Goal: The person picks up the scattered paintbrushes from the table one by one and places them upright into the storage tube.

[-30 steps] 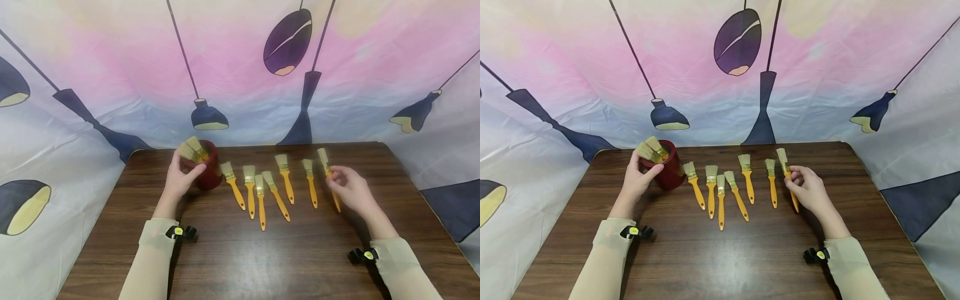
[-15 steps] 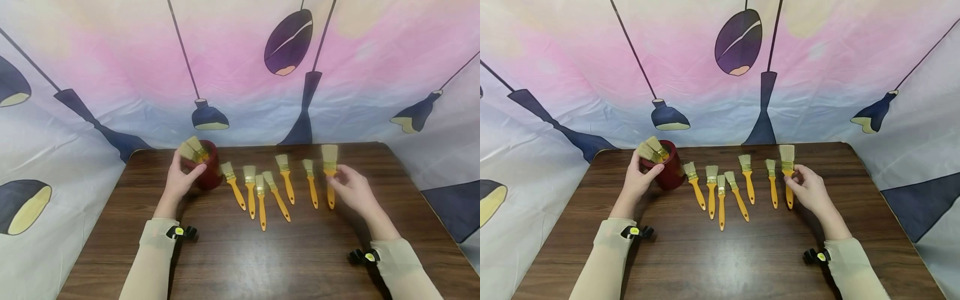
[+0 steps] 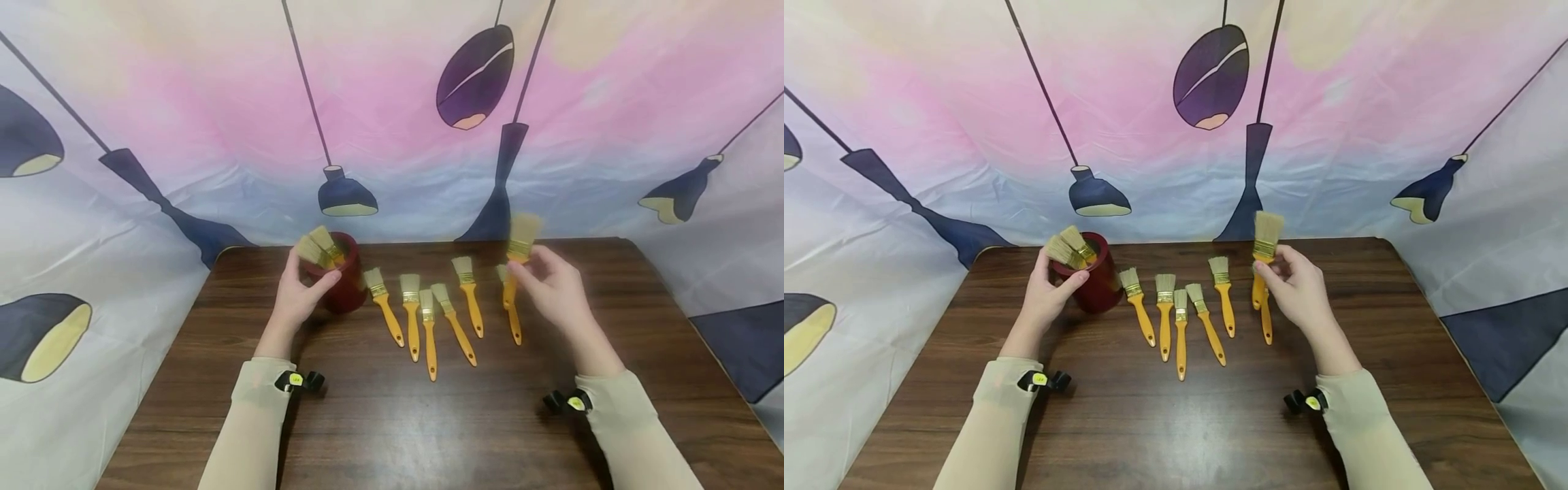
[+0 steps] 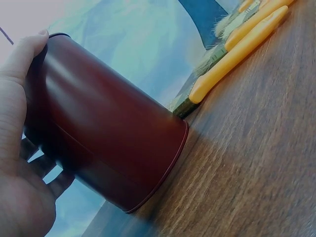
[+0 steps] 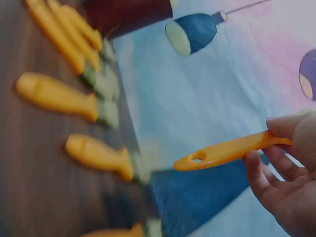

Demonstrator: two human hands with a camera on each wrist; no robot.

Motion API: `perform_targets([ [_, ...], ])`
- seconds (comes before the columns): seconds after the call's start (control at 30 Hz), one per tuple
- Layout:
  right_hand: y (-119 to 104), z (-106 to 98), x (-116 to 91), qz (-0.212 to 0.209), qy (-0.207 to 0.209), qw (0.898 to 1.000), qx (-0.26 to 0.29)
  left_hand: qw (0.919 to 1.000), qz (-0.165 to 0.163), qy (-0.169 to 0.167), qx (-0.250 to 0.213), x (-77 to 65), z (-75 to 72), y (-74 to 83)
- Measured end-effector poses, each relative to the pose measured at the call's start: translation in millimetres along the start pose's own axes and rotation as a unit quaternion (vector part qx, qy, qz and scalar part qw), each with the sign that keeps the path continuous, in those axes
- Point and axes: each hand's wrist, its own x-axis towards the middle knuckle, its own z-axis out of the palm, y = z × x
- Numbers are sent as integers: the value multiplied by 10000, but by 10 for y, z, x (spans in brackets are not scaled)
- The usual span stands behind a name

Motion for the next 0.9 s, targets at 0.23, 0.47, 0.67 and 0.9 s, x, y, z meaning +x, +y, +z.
perform_targets([
  [0.23, -423, 304, 381, -287, -105, 9972, 684, 9999, -37, -23, 91, -39, -5, 154],
  [0.47, -970, 693, 790, -464, -254, 9835, 1728, 9999, 102, 1, 26, 16, -32, -37],
  [0.67, -1299, 1035, 993, -678, -360, 9679, 2392, 9999, 98, -17, 36, 15, -23, -54],
  [0.9, -1661, 1437, 1146, -723, -668, 9574, 2715, 10000, 3, 13, 30, 4, -1, 34],
])
